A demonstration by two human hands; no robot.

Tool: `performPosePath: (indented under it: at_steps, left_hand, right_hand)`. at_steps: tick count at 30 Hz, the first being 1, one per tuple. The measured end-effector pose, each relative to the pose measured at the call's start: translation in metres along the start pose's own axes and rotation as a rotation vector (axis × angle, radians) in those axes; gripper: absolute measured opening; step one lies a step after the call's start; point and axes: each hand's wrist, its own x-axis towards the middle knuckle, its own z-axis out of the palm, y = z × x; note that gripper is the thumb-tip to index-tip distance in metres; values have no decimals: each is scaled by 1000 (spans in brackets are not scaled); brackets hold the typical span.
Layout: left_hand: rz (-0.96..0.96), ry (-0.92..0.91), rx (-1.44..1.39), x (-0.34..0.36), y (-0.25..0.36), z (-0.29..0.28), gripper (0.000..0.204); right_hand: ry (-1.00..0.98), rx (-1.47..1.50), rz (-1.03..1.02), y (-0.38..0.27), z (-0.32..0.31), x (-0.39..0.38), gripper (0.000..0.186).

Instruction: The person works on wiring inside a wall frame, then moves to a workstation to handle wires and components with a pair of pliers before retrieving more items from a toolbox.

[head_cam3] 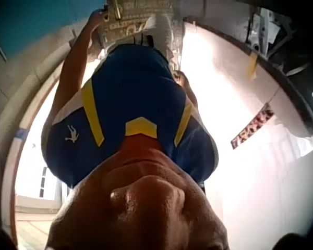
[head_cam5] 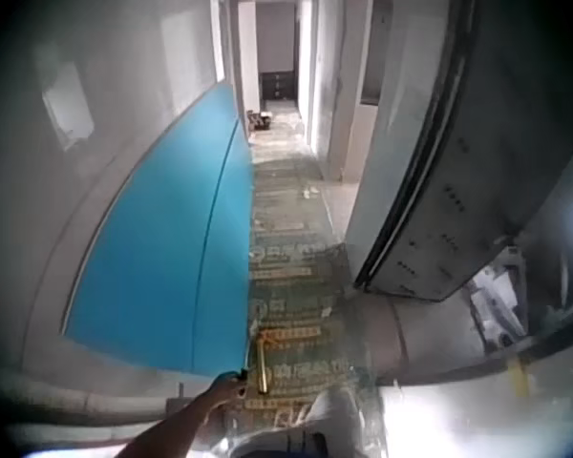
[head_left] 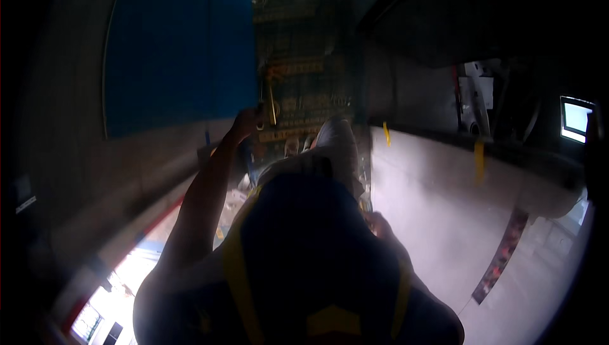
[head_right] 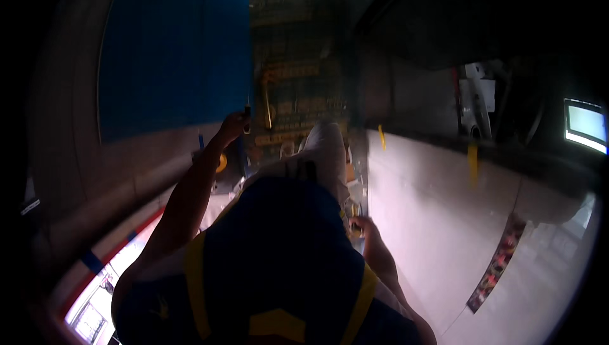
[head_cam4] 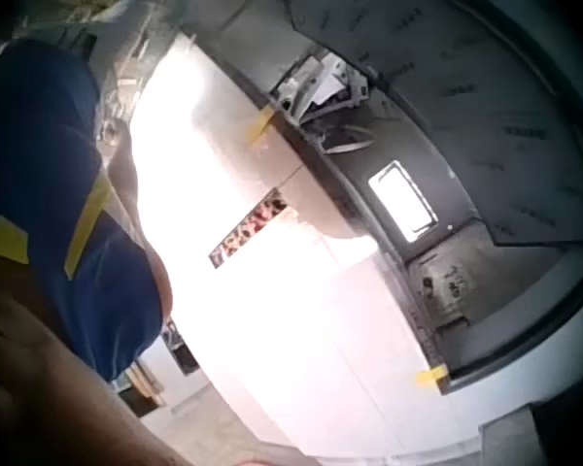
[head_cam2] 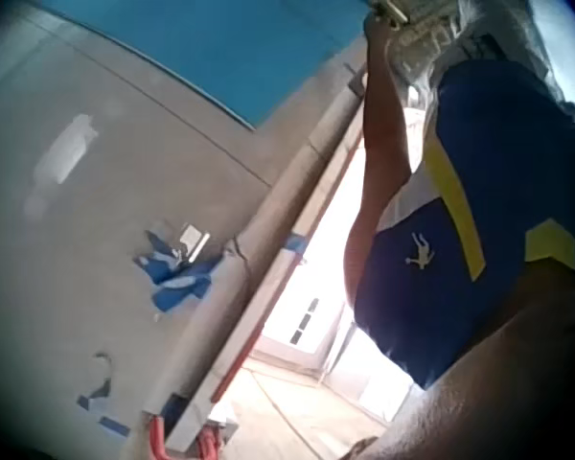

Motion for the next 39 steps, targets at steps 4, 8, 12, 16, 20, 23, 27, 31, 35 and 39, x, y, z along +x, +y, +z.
performPosePath:
  at_steps: [4, 8, 12, 16, 20, 23, 27, 31, 35, 39]
  left_hand:
    - [-46, 55, -135, 67, 100, -42, 40]
    - [46, 56, 87, 130, 79, -59, 42]
    - [-403, 41, 163, 134, -1, -65, 25]
    - [7, -200, 672, 124, -1, -93, 29]
    - [-634, -17, -94, 170, 33, -104, 34]
    - [-578, 28, -97, 244, 81, -137, 34]
    - [-623, 120, -140, 371, 140, -210, 37]
    - [-380, 221, -119, 530, 168, -313, 35]
    - [-108, 316, -140, 684, 315, -453, 37]
    - [-61, 355, -51, 780, 444, -566, 38]
  right_hand:
    - [-212, 16, -117, -75, -24, 20, 34]
    - [-117, -83, 78, -101, -67, 178, 29]
    - [-158, 461, -87, -294, -97, 257, 17]
    - [110, -360, -127, -519, -128, 331, 28]
    - [2, -220, -319, -725, -132, 324, 25]
    - [59, -352, -457, -843, -133, 337, 42]
    - [153, -377, -458, -917, -125, 362, 46]
    - [112, -337, -184, -992, -120, 359, 48]
    - [-62, -81, -67, -1028, -142, 365, 44]
    - [-250, -108, -145, -1093, -157, 383, 44]
